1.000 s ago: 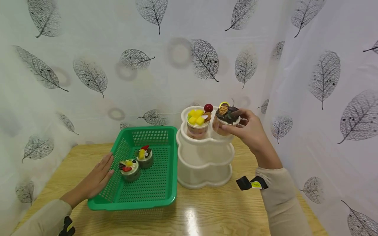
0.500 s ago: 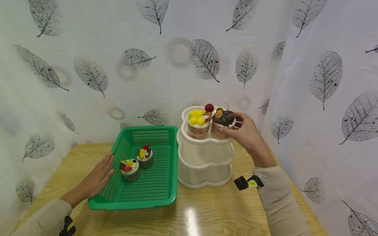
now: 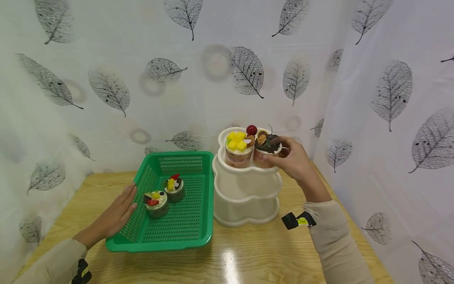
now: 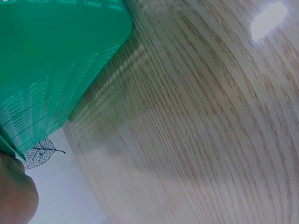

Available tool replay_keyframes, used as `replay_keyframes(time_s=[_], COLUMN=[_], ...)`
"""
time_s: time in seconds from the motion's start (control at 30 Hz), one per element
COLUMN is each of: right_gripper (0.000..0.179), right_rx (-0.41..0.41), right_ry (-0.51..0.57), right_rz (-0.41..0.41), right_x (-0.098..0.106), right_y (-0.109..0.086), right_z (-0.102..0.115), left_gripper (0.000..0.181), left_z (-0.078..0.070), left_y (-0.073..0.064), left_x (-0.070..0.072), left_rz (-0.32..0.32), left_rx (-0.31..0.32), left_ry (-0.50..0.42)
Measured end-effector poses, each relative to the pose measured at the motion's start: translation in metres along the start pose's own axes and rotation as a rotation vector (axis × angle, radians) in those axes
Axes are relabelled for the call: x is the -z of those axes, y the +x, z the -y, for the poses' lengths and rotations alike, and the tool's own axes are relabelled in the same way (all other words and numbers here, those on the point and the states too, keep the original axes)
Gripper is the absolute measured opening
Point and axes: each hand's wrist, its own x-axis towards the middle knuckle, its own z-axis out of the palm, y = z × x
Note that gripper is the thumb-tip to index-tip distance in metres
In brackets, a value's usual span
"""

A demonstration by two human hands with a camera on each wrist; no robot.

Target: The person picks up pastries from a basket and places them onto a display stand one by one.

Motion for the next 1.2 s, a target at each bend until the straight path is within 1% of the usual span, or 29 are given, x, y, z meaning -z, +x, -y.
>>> replay_keyframes(time_s=[0.17,0.37,0.57,0.63,0.7,0.83,0.9,0.93,1.0,1.13,1.2], right_gripper=[0.048,0.048,0.046,0.048,0.055,0.082,0.092,0.094,0.097,0.096,0.094], right_rx=[-0.001,0.001,0.004,0.001,-0.004,-0.039,-0.043,-0.040,-0.028,0.048,0.120], right_ry=[0.017,-0.009,0.003,-0.003,0.000,0.009,0.004,-0.016,-0.067,-0.155,-0.157], right_rz=[0.013,0.007,0.011,0.014,0.023,0.038,0.029,0.019,-0.014,-0.102,-0.133], right_x=[-0.001,0.001,0.002,0.002,0.002,0.003,0.005,0.006,0.007,0.005,-0.001], right_y=[0.001,0.000,0.000,-0.001,-0.001,-0.005,-0.009,-0.011,-0.017,-0.031,-0.039], right_z=[0.000,0.000,0.000,0.001,0.003,0.007,0.010,0.013,0.019,0.040,0.054], left_gripper=[0.060,0.060,0.060,0.060,0.060,0.060,0.060,0.060,0.061,0.060,0.060], left_z=[0.000,-0.002,-0.003,-0.003,-0.003,-0.002,-0.001,-0.001,-0.001,-0.001,0.000], left_y=[-0.001,0.000,0.001,0.001,0.001,0.002,0.002,0.001,0.001,0.001,0.001], left_x=[0.001,0.003,0.002,0.002,0.003,0.003,0.003,0.003,0.003,0.003,0.002], left_rz=[0.000,-0.010,-0.012,-0.011,-0.011,-0.012,-0.010,-0.010,-0.009,-0.015,-0.019], left_rx=[0.003,-0.009,-0.011,-0.011,-0.010,-0.017,-0.018,-0.019,-0.019,-0.020,-0.023], left_ry=[0.005,0.012,0.012,0.013,0.013,0.009,0.006,0.005,0.004,-0.004,-0.007])
